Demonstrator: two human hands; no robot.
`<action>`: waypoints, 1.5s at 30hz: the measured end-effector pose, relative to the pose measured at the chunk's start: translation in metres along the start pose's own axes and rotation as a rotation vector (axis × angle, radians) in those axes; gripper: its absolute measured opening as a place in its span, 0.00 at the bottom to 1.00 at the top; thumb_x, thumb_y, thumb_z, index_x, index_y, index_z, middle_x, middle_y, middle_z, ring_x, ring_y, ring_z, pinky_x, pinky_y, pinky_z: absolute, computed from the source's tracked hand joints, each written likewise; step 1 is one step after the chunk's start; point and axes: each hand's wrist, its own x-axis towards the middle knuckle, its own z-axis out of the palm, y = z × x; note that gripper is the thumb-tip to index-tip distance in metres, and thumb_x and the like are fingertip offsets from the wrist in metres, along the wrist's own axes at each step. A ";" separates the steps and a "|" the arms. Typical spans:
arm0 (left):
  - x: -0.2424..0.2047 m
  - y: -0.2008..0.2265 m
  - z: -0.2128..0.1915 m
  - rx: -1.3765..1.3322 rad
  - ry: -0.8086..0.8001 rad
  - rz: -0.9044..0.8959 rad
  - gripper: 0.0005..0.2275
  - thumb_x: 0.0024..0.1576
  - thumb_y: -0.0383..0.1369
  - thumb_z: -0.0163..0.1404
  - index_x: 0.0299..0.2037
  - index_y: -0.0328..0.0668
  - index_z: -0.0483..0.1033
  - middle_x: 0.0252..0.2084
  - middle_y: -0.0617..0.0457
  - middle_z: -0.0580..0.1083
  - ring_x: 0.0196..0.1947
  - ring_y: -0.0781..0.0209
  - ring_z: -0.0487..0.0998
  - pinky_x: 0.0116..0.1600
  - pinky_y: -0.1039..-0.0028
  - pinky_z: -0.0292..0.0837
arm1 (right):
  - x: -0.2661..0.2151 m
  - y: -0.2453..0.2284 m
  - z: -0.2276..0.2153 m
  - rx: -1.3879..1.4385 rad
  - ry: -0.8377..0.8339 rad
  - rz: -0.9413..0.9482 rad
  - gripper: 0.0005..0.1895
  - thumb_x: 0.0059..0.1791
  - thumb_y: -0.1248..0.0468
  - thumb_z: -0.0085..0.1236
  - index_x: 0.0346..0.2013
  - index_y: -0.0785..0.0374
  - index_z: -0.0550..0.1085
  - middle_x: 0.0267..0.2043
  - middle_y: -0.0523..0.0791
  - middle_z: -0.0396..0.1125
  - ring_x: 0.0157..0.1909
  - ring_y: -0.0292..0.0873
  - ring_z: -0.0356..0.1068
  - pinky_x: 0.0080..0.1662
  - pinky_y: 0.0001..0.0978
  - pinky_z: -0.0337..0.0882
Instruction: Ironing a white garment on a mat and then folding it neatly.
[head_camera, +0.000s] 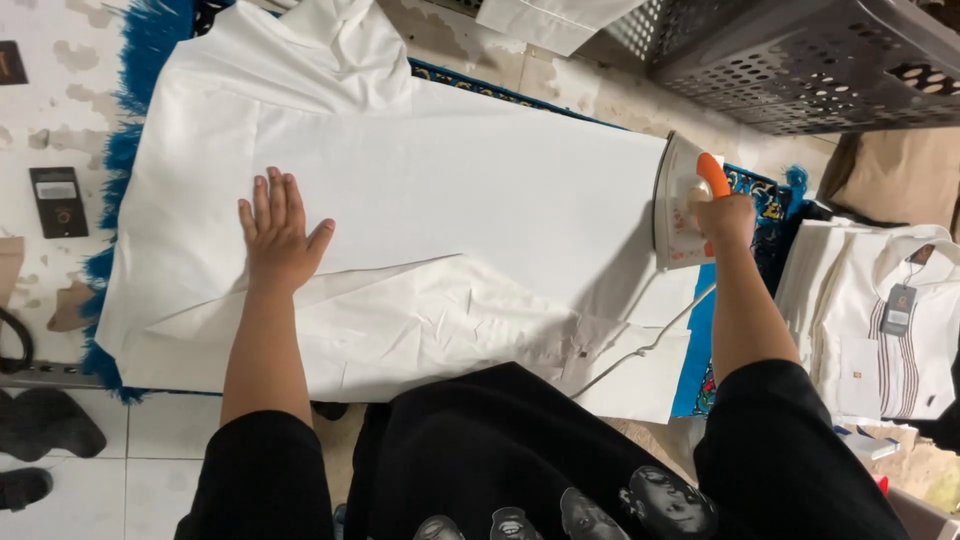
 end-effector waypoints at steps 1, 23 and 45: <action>-0.001 0.001 0.000 0.005 -0.006 0.007 0.38 0.64 0.60 0.25 0.78 0.46 0.30 0.80 0.51 0.26 0.79 0.54 0.20 0.76 0.54 0.09 | 0.013 0.013 0.004 0.002 -0.001 0.010 0.25 0.43 0.50 0.63 0.50 0.60 0.78 0.30 0.51 0.72 0.34 0.56 0.74 0.41 0.52 0.74; -0.057 0.093 0.007 0.069 0.539 0.164 0.34 0.62 0.41 0.49 0.74 0.27 0.53 0.74 0.25 0.51 0.74 0.29 0.48 0.71 0.35 0.35 | 0.002 0.146 -0.001 -0.249 0.257 0.044 0.22 0.48 0.47 0.61 0.49 0.57 0.82 0.36 0.54 0.76 0.40 0.60 0.78 0.41 0.53 0.78; -0.335 0.144 0.114 -0.962 -0.569 0.152 0.24 0.63 0.45 0.36 0.69 0.51 0.65 0.75 0.57 0.61 0.78 0.61 0.49 0.76 0.53 0.24 | -0.192 0.252 0.060 1.038 0.758 -0.197 0.19 0.59 0.75 0.58 0.58 0.72 0.58 0.57 0.59 0.65 0.52 0.52 0.74 0.49 0.29 0.80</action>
